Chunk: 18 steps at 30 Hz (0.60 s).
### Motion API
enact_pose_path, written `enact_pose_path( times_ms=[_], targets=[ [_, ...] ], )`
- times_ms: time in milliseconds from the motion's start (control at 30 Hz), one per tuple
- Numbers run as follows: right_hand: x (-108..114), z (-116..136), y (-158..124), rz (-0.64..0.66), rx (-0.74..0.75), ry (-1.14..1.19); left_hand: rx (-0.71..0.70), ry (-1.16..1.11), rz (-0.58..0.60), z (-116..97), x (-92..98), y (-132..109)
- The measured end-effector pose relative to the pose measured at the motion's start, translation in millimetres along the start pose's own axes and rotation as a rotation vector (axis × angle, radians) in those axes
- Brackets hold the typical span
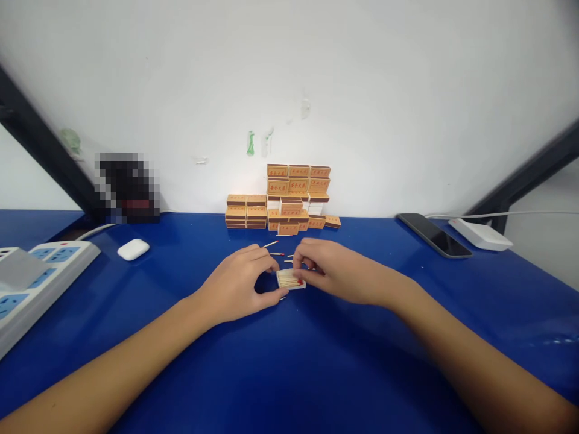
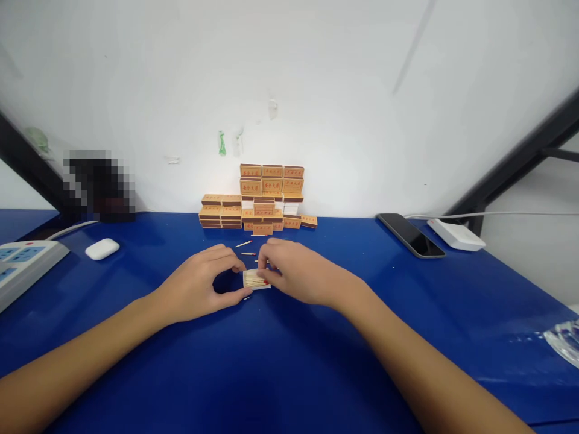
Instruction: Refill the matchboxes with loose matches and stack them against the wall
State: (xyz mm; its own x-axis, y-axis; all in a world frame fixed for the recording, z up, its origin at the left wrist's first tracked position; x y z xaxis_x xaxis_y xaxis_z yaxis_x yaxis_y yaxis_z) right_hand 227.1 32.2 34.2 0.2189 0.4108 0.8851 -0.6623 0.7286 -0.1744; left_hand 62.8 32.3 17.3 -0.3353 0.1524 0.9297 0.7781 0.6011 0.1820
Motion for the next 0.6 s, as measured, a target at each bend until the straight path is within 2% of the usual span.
enact_pose_path(
  times_ms=[133, 200, 267, 367, 433, 600],
  targets=[
    [-1, 7, 4, -0.021, 0.041, -0.028, -0.009, -0.019, -0.006, 0, 0.2, 0],
    [9, 0, 1, -0.089, 0.018, -0.072, 0.003, -0.03, -0.011, 2, 0.9, 0],
    [20, -15, -4, -0.128, -0.065, -0.133, 0.022, -0.041, -0.014, 3, 1.2, -1],
    [26, -44, -10, -0.027, -0.215, -0.157, 0.024, -0.032, -0.007, 3, 0.9, 0],
    [23, -57, -11, 0.073, -0.254, -0.102, 0.01, -0.01, -0.013, 1, 1.7, 0],
    [15, -59, -6, 0.148, -0.215, -0.002, 0.001, 0.01, -0.013, 0, 2.7, 1]
  ],
)
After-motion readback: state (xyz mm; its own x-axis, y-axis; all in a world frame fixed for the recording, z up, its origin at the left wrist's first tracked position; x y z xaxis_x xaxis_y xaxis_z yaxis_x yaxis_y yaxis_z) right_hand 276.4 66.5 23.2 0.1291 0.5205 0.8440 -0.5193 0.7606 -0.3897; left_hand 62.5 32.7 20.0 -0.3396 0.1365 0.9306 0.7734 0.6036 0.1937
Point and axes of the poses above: each hand's wrist, its own y-axis towards the middle knuckle, its own x-axis out of the back of the hand, z = x × y, the point moved 6 cm from there along y, towards the middle knuckle, and after that the axes turned 14 degrees about z, right-handed, at the moved point
